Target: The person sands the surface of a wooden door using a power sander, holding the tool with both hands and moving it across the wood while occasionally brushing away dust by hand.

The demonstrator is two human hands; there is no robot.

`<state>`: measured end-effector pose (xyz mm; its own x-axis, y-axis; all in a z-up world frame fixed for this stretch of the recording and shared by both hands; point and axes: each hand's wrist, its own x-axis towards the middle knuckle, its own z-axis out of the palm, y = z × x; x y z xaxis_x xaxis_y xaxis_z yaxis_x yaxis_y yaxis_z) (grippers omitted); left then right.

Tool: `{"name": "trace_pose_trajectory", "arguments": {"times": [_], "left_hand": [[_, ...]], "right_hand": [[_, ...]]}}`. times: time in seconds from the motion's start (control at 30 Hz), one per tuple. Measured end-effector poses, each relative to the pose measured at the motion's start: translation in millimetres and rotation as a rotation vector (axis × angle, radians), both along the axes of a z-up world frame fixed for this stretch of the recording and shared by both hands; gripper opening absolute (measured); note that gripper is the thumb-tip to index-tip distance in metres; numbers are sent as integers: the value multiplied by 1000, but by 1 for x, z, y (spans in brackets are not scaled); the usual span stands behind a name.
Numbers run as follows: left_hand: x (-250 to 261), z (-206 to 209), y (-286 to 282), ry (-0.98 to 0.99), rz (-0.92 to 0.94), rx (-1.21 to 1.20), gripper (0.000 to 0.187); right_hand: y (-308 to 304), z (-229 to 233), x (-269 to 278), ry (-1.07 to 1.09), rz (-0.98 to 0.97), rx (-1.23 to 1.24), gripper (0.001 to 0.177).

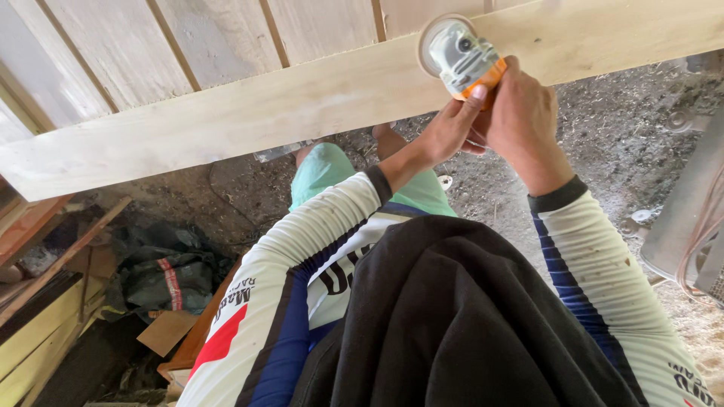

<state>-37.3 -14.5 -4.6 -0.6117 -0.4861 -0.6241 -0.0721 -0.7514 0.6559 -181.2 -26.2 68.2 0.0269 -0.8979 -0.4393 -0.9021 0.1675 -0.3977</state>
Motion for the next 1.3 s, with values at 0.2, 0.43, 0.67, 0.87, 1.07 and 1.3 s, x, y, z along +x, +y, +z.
{"name": "trace_pose_trajectory", "arguments": {"times": [0.2, 0.43, 0.67, 0.87, 1.07, 1.3], "left_hand": [[-40, -12, 1, -22, -81, -60, 105], [-136, -44, -14, 17, -257, -171, 107], [-150, -30, -20, -294, -444, -428, 96], [25, 16, 1, -337, -133, -659, 72], [274, 60, 44, -1010, 258, -907, 17], [548, 46, 56, -1649, 479, -1028, 19]], "right_hand": [[14, -21, -39, 14, -43, -57, 44], [29, -32, -97, 8, -425, 68, 33], [42, -36, -95, -26, -552, -166, 34], [38, -10, 25, -148, -316, -182, 41], [16, 18, 164, -77, -71, -43, 53], [1, 14, 327, -278, 277, -143, 48]]}}
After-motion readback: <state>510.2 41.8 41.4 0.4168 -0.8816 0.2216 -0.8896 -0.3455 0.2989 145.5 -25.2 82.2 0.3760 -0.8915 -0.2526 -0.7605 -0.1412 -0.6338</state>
